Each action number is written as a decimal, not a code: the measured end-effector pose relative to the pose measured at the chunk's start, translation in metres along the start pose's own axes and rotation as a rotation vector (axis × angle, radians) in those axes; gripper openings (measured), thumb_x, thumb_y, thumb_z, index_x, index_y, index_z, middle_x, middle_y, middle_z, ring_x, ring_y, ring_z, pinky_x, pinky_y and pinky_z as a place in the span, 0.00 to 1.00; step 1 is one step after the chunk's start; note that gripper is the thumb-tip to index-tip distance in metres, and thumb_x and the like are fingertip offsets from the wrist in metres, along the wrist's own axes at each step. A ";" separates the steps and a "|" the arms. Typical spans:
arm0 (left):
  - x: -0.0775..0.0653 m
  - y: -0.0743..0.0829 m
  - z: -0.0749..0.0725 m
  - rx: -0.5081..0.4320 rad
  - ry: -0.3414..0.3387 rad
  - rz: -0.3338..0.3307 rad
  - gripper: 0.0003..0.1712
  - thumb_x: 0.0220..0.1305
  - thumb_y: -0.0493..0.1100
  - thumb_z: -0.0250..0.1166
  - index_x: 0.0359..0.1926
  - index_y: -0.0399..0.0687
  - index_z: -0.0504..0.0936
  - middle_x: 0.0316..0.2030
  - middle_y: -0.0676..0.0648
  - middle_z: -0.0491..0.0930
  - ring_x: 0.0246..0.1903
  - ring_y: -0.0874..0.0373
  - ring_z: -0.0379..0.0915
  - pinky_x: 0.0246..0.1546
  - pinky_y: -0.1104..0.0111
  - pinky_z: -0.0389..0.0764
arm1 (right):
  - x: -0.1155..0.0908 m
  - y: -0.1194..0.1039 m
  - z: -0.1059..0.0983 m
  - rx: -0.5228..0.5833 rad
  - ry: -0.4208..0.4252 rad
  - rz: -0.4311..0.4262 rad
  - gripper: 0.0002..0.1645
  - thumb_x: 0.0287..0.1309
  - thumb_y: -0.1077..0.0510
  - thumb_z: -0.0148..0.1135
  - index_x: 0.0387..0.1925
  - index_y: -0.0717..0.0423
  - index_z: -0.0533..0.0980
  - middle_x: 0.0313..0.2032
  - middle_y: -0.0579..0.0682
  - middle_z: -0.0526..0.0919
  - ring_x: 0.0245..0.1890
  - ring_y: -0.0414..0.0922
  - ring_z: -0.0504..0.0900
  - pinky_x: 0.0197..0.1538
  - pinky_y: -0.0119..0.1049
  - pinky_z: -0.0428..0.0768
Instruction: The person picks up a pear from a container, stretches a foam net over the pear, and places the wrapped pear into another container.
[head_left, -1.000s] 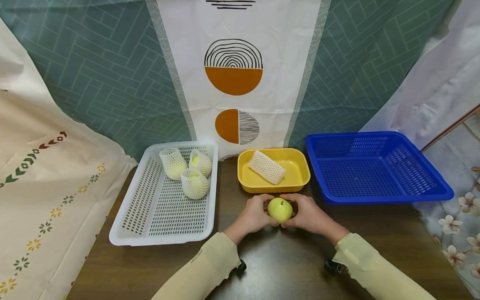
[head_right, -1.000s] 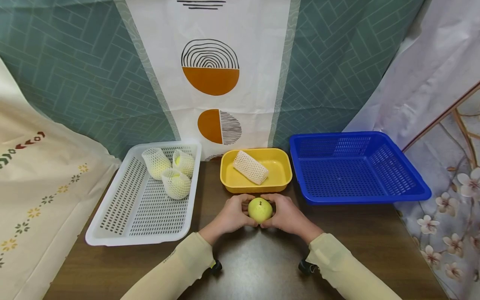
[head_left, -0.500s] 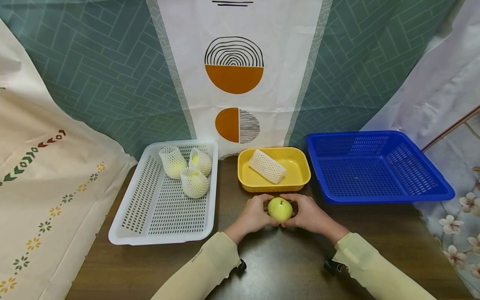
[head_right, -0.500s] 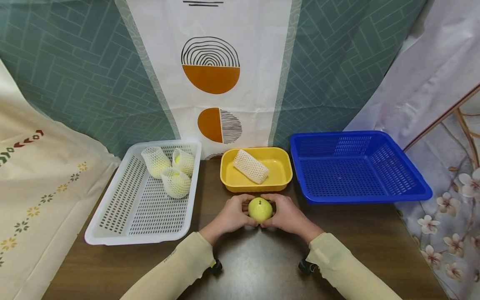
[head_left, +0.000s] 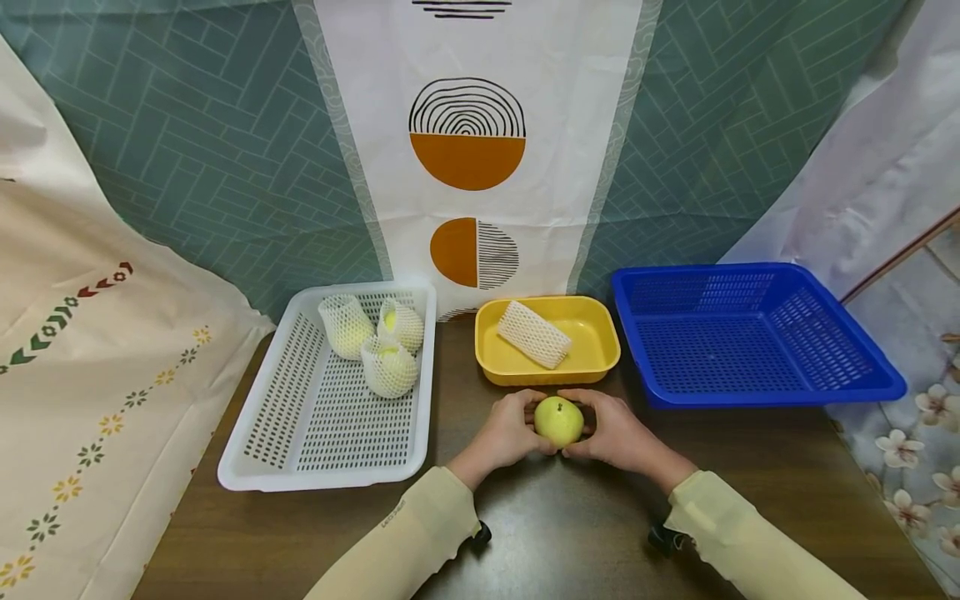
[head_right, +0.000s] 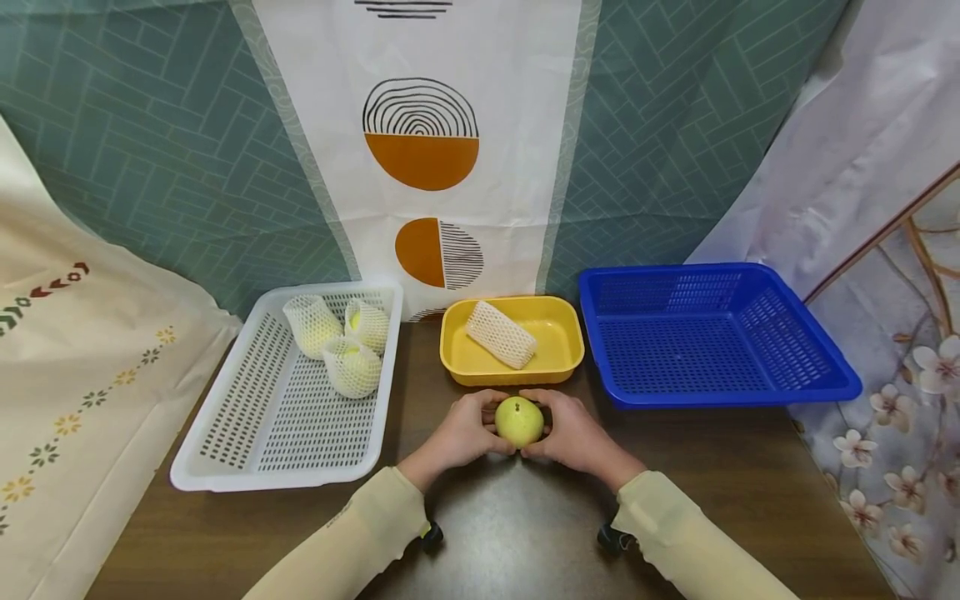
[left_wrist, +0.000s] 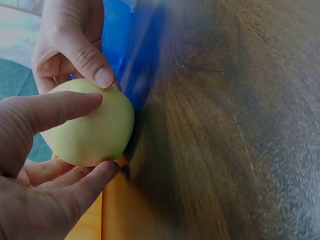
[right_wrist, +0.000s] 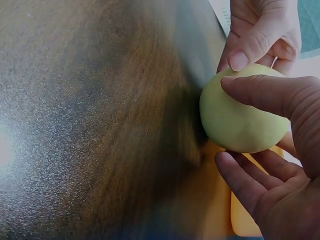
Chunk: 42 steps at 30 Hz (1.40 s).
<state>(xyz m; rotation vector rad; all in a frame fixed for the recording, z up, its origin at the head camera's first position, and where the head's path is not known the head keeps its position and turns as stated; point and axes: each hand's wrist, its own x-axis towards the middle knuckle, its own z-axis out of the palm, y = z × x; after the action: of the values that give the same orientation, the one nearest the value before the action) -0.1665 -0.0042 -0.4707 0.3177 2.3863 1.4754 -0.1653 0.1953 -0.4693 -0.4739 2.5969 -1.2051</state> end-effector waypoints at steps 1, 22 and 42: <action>0.000 0.000 0.000 -0.002 0.001 -0.002 0.42 0.35 0.35 0.79 0.57 0.43 0.73 0.51 0.45 0.78 0.47 0.56 0.78 0.43 0.69 0.80 | 0.000 0.000 0.000 0.005 0.000 0.001 0.51 0.28 0.55 0.82 0.61 0.50 0.69 0.56 0.46 0.75 0.51 0.44 0.76 0.45 0.34 0.82; -0.015 0.034 -0.033 -0.203 0.431 0.179 0.16 0.57 0.51 0.67 0.46 0.55 0.84 0.36 0.49 0.84 0.33 0.62 0.79 0.33 0.72 0.79 | 0.000 -0.022 -0.050 -0.009 0.110 -0.025 0.35 0.46 0.52 0.73 0.57 0.52 0.72 0.55 0.51 0.78 0.52 0.49 0.79 0.51 0.45 0.79; 0.004 0.005 -0.015 -0.266 0.894 0.110 0.12 0.57 0.48 0.68 0.42 0.52 0.87 0.26 0.50 0.81 0.26 0.61 0.71 0.27 0.73 0.72 | 0.024 -0.037 -0.056 -0.029 0.331 0.051 0.23 0.54 0.48 0.66 0.50 0.52 0.76 0.49 0.52 0.81 0.49 0.49 0.79 0.52 0.48 0.78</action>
<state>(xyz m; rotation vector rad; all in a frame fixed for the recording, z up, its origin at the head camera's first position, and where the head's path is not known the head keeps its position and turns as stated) -0.1759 -0.0132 -0.4604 -0.3672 2.7459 2.3118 -0.1992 0.2023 -0.4073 -0.2271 2.8828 -1.3281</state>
